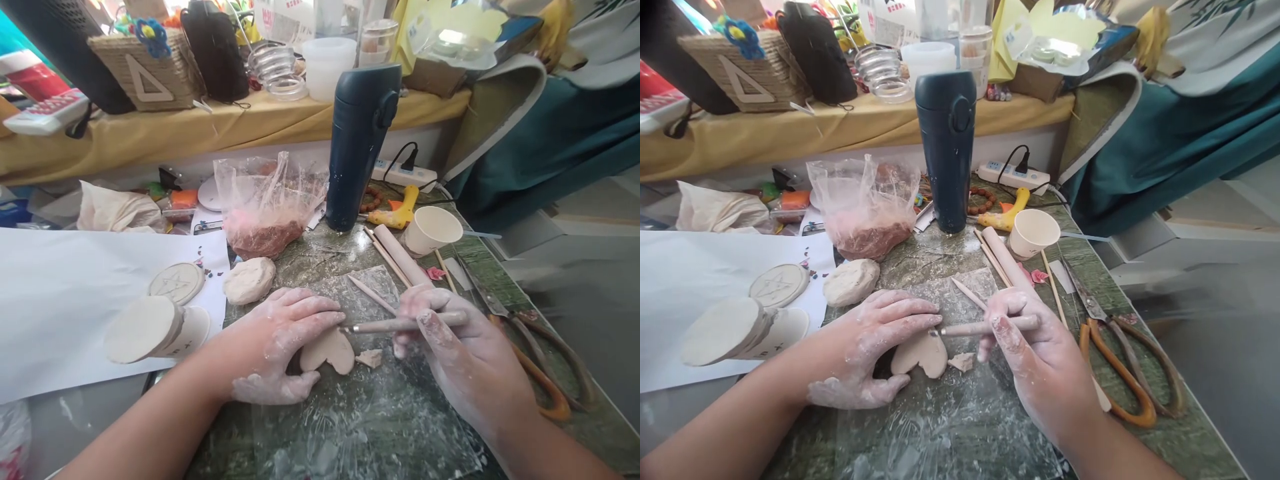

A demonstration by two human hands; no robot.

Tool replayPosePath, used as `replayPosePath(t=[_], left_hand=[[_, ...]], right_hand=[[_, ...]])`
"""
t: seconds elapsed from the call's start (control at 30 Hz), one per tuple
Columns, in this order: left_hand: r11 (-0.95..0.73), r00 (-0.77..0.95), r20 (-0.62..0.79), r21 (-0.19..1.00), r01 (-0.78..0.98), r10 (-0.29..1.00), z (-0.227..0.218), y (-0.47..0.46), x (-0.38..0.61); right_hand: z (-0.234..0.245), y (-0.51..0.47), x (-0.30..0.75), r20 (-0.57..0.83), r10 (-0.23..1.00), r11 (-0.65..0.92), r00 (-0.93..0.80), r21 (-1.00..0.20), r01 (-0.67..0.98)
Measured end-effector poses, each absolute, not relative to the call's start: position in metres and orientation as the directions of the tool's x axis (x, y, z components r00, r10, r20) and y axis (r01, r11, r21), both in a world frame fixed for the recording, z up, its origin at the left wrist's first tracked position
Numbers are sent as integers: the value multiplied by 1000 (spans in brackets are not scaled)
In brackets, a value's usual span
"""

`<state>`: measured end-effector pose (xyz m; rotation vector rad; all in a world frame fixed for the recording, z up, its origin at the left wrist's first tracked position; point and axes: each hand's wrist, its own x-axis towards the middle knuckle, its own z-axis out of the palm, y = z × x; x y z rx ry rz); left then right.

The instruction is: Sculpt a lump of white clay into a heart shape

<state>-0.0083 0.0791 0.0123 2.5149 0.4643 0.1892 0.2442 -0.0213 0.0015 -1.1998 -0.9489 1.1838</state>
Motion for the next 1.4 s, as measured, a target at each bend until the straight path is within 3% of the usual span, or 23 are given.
replayPosePath(t=[0.13, 0.27, 0.47, 0.73, 1.1, 1.4], left_hand=[[-789, 937, 59, 559, 255, 345, 8, 85, -11], [-821, 937, 82, 513, 252, 339, 6, 86, -12], [-838, 886, 91, 382, 390, 454, 8, 76, -4], [-743, 905, 51, 591, 313, 422, 5, 81, -7], [-730, 903, 48, 608, 312, 427, 1, 83, -6], [-742, 903, 64, 596, 306, 425, 0, 83, -6]], right_hand=[[3, -32, 240, -39, 999, -36, 29, -994, -106], [3, -38, 238, 61, 998, 62, 12, -993, -99], [3, -35, 243, 23, 1000, 23, 16, -1000, -5], [7, -35, 240, 68, 992, 87, -104, -980, 181], [5, -39, 237, 153, 975, 191, -161, -948, 254], [13, -36, 231, 286, 925, 362, -250, -864, 350]])
